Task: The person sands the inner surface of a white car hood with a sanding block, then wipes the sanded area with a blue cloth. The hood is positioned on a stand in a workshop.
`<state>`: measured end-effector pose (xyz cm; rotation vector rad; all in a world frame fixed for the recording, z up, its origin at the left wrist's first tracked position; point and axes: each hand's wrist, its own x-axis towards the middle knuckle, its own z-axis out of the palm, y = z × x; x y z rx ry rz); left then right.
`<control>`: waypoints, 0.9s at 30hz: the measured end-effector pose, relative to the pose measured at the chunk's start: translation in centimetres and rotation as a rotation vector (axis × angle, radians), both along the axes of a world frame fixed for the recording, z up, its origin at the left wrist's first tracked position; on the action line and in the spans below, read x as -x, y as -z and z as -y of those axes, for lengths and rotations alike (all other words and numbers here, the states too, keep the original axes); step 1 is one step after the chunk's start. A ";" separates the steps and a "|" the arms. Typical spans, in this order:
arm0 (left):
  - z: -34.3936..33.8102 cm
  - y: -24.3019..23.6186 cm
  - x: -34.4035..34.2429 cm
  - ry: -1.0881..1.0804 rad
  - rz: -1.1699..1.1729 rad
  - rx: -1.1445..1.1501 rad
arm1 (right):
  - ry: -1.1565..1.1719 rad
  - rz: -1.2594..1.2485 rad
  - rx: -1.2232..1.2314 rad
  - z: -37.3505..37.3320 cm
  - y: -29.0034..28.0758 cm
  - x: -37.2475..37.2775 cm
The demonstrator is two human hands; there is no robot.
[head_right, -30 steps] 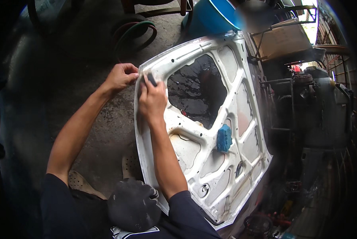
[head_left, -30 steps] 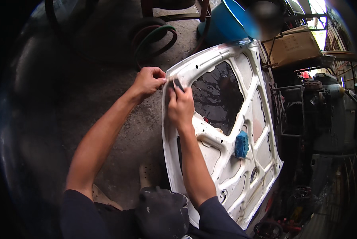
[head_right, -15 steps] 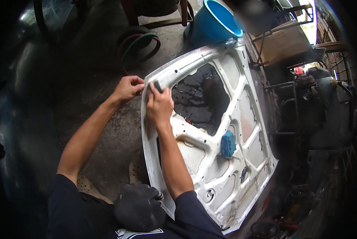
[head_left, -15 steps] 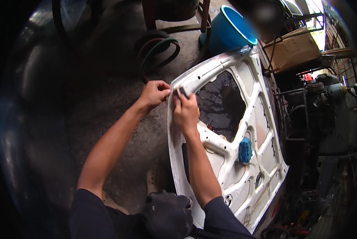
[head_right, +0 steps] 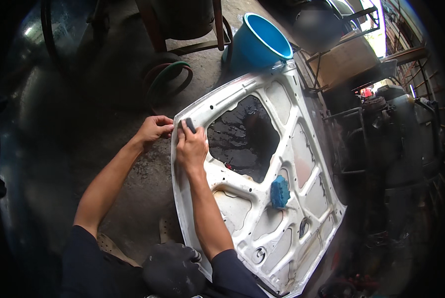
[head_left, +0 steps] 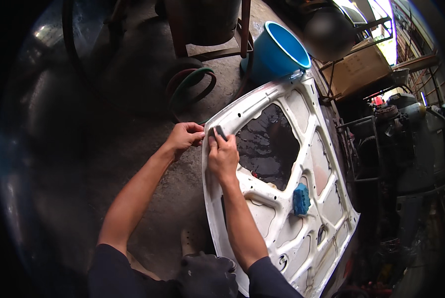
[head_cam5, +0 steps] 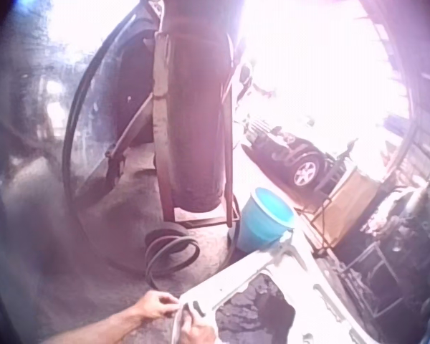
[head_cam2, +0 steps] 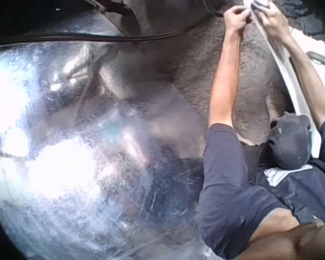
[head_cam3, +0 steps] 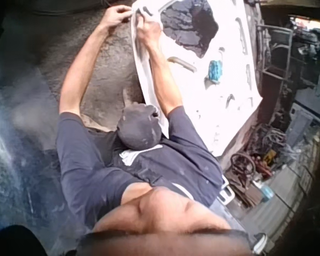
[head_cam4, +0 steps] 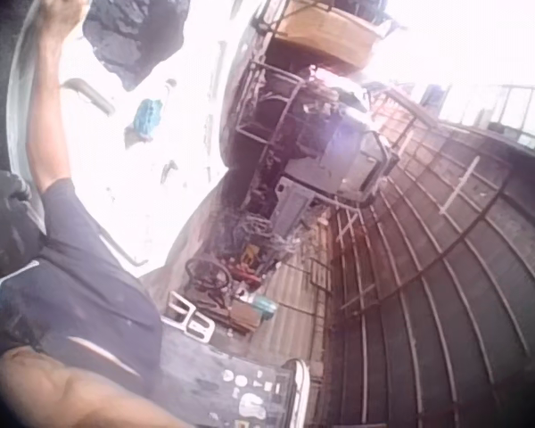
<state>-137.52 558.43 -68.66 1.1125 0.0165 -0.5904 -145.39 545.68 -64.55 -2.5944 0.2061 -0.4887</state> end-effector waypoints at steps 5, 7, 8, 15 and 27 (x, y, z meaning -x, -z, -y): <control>0.0 -0.1 0.0 0.005 0.044 -0.043 | -0.037 0.006 -0.022 0.2 0.0 -0.4; 0.0 0.0 -0.1 0.023 0.021 0.029 | -0.032 -0.009 -0.035 0.2 0.2 -0.3; 0.0 0.1 -0.1 0.016 0.038 0.035 | -0.029 -0.050 -0.029 0.2 0.3 -0.3; 0.0 0.7 -0.4 0.039 0.111 0.022 | -0.050 -0.020 0.062 0.2 0.6 0.2; 0.0 0.4 -0.4 0.010 0.221 -0.159 | -0.056 -0.029 0.185 -0.2 -0.6 0.3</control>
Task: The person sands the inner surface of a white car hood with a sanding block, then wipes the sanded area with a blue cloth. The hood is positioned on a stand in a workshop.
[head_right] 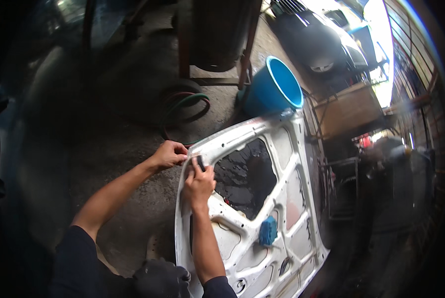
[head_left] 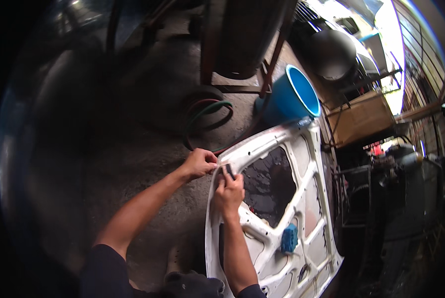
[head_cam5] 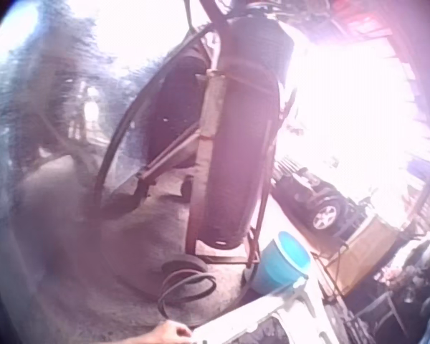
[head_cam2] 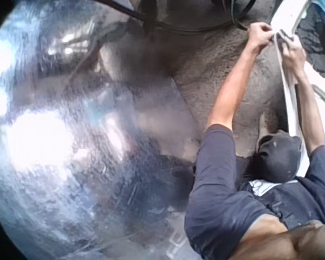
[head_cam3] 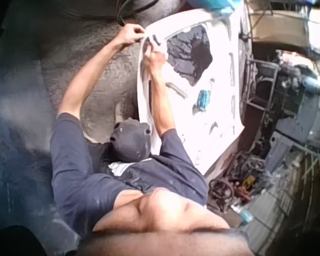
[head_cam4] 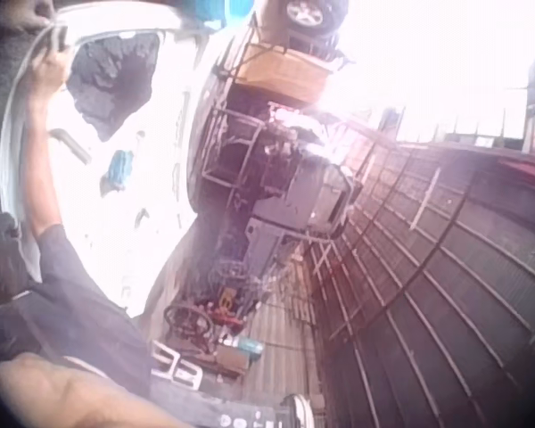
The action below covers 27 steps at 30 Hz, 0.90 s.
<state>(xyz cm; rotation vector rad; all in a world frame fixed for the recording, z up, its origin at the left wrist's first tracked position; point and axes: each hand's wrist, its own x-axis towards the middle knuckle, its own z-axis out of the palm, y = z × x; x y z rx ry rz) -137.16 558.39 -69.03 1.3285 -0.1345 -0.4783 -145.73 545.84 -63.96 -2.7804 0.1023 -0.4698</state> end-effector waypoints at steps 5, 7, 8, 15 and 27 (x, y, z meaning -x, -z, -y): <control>-0.3 -0.1 0.2 -0.023 0.092 -0.098 | 0.060 -0.176 -0.019 -0.4 0.1 -0.3; -0.1 0.1 0.2 -0.048 0.087 -0.092 | 0.028 -0.137 -0.047 -0.4 0.2 -0.3; 0.1 0.2 0.2 -0.057 0.057 -0.108 | 0.006 -0.055 -0.011 -0.3 0.3 -0.3; 0.4 0.3 0.0 -0.040 0.012 -0.081 | -0.052 -0.071 0.091 0.2 0.3 0.2; 0.8 0.1 0.2 -0.066 -0.068 -0.020 | 0.003 -0.159 0.250 -0.1 -0.7 -0.4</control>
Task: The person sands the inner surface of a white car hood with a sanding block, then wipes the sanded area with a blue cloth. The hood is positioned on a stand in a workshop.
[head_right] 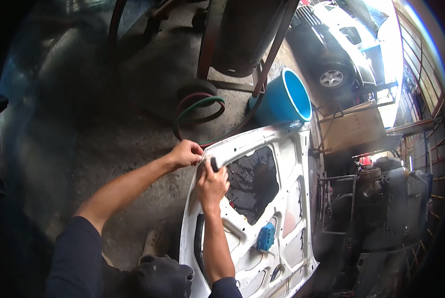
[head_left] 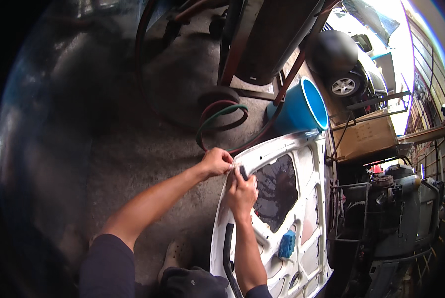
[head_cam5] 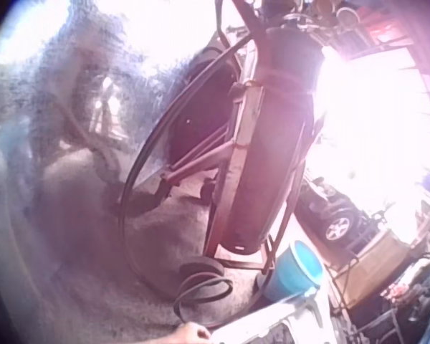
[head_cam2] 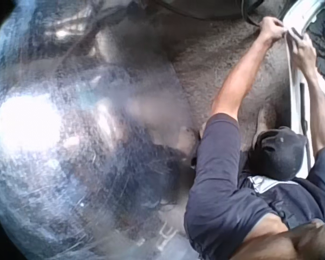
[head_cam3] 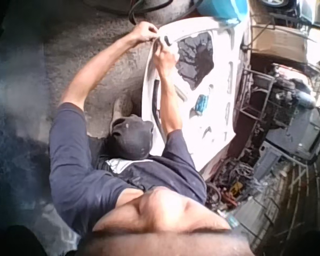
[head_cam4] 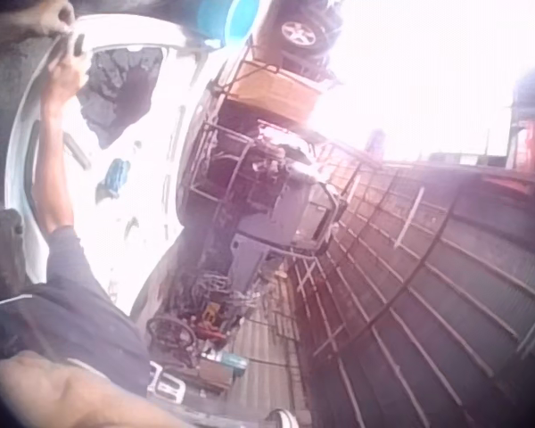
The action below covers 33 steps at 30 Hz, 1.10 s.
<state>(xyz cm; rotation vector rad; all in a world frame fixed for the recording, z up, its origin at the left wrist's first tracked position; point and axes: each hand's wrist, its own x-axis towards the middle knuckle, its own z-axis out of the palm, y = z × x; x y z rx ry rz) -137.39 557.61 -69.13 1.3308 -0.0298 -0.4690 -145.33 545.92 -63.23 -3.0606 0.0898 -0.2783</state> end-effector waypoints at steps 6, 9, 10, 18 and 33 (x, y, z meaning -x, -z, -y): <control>-0.1 -0.3 0.1 -0.030 0.019 -0.046 | -0.065 0.156 0.027 -0.1 -0.1 0.0; -0.1 -0.3 0.1 -0.003 0.055 -0.100 | 0.004 -0.091 0.019 0.0 0.0 0.2; 0.0 -0.3 0.1 -0.023 0.022 -0.104 | -0.008 -0.068 -0.057 0.1 0.0 0.3; -0.1 0.0 0.1 -0.019 -0.041 -0.068 | 0.089 -0.187 -0.167 0.4 0.0 0.0; -0.1 -0.7 0.7 -0.037 -0.133 0.059 | 0.063 -0.107 -0.060 -0.2 -0.5 -0.2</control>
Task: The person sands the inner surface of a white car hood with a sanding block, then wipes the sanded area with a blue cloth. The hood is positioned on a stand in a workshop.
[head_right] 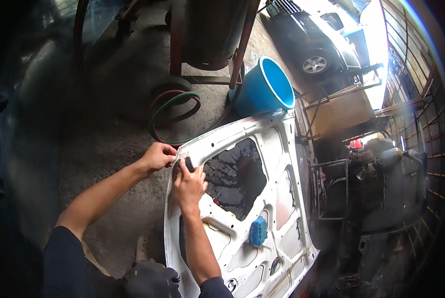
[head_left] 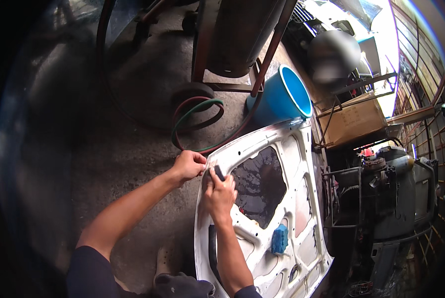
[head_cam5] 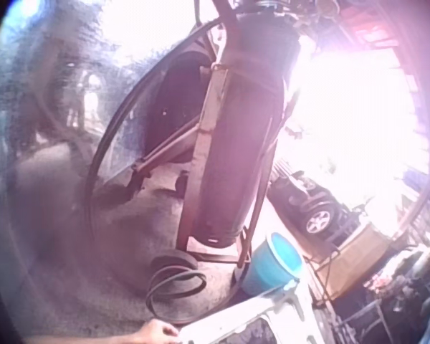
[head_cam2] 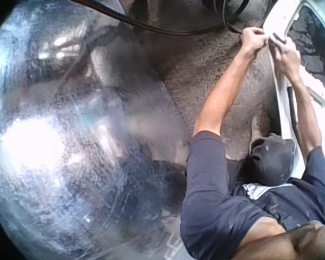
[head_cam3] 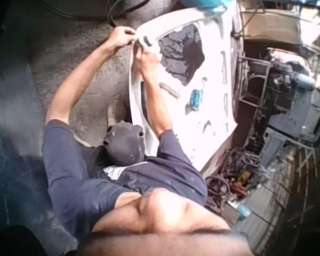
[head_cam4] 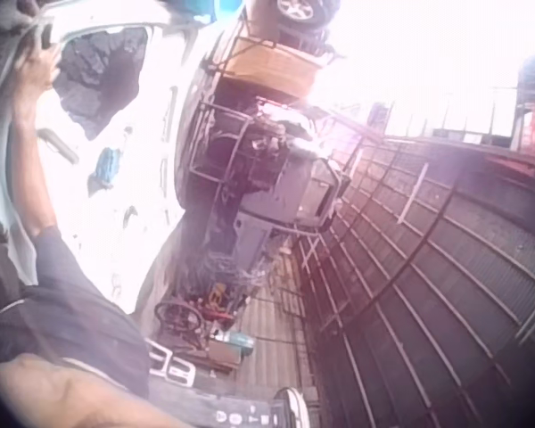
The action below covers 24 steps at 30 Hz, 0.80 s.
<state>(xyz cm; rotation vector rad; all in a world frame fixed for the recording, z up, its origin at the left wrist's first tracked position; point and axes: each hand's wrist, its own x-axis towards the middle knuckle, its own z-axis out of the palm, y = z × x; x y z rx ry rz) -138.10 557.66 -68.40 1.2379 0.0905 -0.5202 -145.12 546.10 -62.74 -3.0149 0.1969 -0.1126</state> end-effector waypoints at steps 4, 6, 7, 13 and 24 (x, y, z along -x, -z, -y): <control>-0.7 -0.9 -0.1 0.066 -0.035 0.072 | -0.058 0.155 -0.023 0.3 -0.1 0.3; -1.2 -1.2 -0.4 0.134 0.072 -0.003 | -0.042 -0.007 0.037 0.5 -0.1 0.4; -1.4 -1.3 -0.5 0.180 0.123 -0.007 | -0.069 0.058 -0.009 0.5 -0.1 0.4; -1.7 -1.3 -0.6 0.223 0.175 -0.030 | -0.017 0.093 -0.020 0.5 0.3 0.1; -2.2 -1.0 -0.5 0.249 0.062 0.026 | 0.031 0.122 -0.092 -1.0 -0.3 0.4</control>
